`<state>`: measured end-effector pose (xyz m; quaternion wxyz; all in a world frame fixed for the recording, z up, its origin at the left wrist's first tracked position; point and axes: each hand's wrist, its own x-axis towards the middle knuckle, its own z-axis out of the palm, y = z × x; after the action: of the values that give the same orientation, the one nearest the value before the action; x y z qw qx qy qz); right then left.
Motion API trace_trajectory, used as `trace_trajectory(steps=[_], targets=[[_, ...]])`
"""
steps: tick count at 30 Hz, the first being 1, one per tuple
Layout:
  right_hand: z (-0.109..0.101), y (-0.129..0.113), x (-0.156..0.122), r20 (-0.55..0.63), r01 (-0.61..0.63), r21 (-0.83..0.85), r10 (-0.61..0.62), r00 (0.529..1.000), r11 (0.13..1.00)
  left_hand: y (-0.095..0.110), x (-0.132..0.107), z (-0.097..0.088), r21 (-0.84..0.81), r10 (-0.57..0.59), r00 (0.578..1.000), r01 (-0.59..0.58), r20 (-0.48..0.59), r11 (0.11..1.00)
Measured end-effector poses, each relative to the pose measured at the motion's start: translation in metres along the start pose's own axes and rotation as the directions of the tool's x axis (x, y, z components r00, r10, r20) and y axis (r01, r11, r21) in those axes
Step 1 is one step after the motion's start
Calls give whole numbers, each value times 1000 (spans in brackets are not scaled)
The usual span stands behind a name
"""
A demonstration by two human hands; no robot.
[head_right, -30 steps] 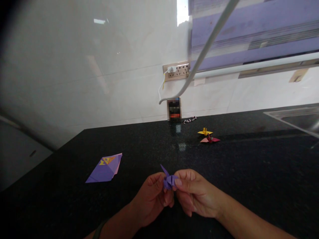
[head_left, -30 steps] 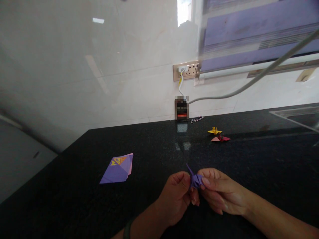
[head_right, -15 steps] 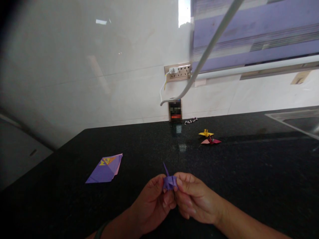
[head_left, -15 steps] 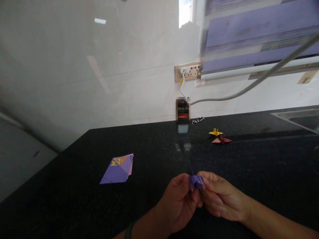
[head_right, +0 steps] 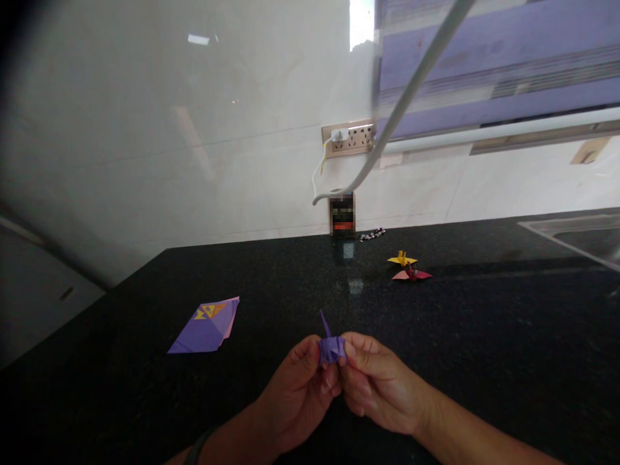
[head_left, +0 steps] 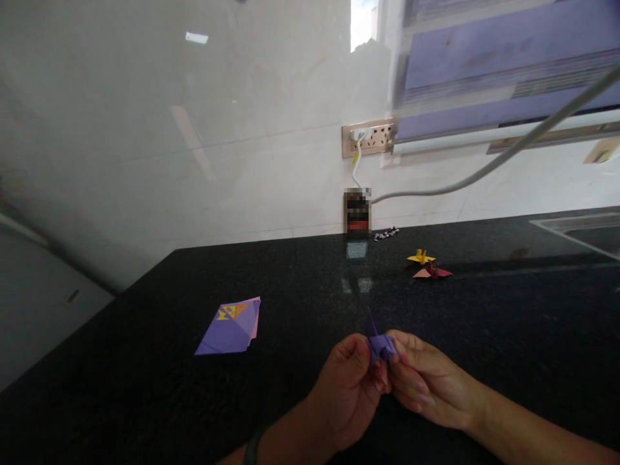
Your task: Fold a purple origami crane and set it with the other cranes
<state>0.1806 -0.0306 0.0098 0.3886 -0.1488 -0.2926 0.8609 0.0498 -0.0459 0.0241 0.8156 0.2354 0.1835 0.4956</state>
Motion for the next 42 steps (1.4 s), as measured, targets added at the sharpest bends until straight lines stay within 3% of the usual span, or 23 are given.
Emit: trace_trajectory(steps=[12,18,26,33,42], targets=[[6,-4,-1,20,-40,13,39,999,999,-2,0,-3,9,-28,998,27,60,1000],[4,-2,0,-32,15,-14,-15,999,1000,0,1,-1,13,4,1000,-4,-4,1000],[3,-3,0,-38,20,-17,-21,999,1000,4,1,0,61,4,1000,-5,18,998],[3,-5,0,-32,30,12,-30,999,999,14,2,-2,-5,29,999,-29,42,1000],[4,-6,1,-43,4,-16,-5,999,1000,21,1,-1,0,-17,999,17,-29,1000]])
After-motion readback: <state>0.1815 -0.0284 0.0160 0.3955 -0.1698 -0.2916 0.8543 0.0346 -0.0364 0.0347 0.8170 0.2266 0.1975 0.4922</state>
